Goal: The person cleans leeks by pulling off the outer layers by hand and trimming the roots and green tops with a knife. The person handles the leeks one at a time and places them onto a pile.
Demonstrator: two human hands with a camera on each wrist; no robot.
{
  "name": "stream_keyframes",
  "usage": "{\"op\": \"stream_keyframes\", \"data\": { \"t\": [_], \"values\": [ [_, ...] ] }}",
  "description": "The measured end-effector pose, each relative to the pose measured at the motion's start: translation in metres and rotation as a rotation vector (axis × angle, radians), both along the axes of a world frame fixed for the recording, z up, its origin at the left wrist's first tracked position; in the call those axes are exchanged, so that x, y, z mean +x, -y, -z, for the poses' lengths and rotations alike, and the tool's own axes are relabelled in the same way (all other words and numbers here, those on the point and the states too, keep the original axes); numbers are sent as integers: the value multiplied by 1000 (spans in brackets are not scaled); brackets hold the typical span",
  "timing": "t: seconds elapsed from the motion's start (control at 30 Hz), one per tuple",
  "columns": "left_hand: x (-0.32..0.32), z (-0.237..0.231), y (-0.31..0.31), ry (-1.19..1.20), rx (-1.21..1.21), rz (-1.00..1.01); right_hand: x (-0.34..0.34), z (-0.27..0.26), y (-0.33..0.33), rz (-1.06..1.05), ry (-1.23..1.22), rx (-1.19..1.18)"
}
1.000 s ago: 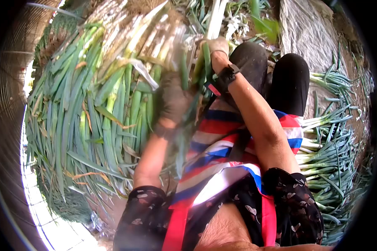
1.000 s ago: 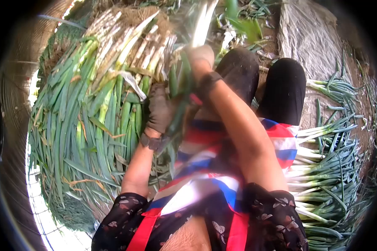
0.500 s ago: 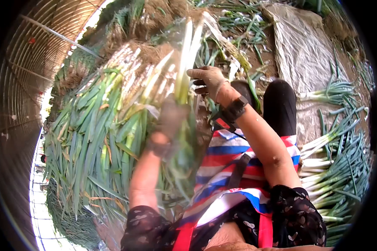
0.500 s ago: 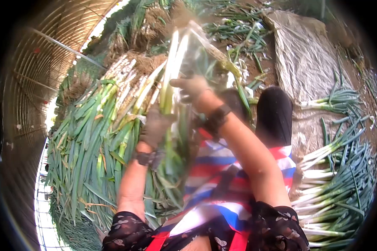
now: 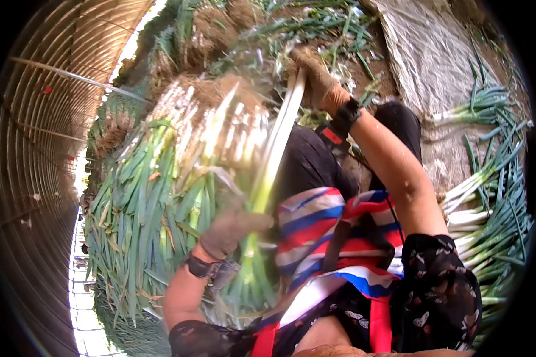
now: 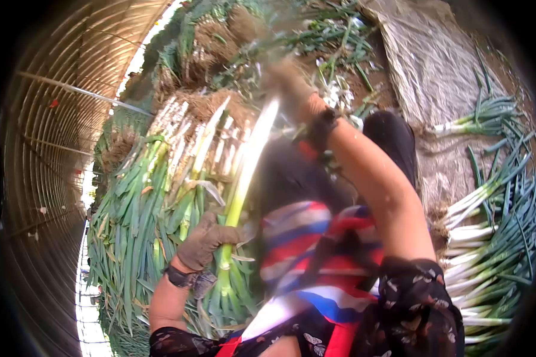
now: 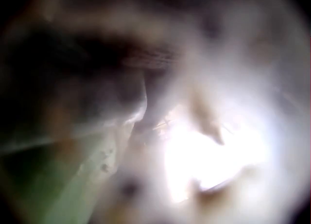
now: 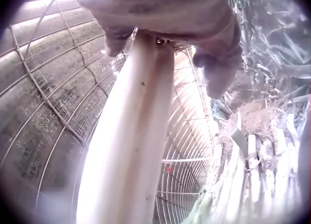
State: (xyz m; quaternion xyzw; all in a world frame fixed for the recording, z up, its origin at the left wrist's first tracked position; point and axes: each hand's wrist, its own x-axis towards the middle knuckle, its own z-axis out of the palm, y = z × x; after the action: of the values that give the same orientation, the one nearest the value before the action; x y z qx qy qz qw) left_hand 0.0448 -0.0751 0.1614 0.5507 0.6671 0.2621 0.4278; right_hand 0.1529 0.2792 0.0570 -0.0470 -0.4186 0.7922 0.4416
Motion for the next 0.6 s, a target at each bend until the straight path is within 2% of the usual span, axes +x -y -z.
{"op": "stream_keyframes", "data": {
  "t": [0.07,0.13,0.17,0.23,0.27,0.3,0.33,0.37,0.4,0.43,0.47,0.53,0.6],
  "values": [
    [7,25,5,207,-70,-53,3,38,-11,-7,32,13],
    [28,32,-3,612,-316,-288,14,69,-19,35,46,170],
    [41,33,-7,782,-420,-398,20,80,-29,100,108,323],
    [44,48,6,833,-463,-383,23,133,-96,626,701,969],
    [47,53,16,862,-491,-373,34,162,-138,923,1237,1273],
    [55,39,17,779,-482,-383,57,159,-144,866,1375,1136],
    [52,39,22,757,-478,-384,75,140,-139,740,1350,798],
    [46,39,28,731,-469,-392,90,114,-125,617,1220,364],
    [39,37,34,746,-461,-446,99,93,-109,567,1168,138],
    [32,35,40,762,-451,-499,99,71,-88,538,1168,56],
    [30,30,37,810,-413,-555,92,50,-63,551,1247,144],
    [13,33,30,1106,-415,-596,77,6,10,750,1547,638],
    [4,40,21,1152,-385,-576,78,-55,59,517,1340,740]
  ]
}}
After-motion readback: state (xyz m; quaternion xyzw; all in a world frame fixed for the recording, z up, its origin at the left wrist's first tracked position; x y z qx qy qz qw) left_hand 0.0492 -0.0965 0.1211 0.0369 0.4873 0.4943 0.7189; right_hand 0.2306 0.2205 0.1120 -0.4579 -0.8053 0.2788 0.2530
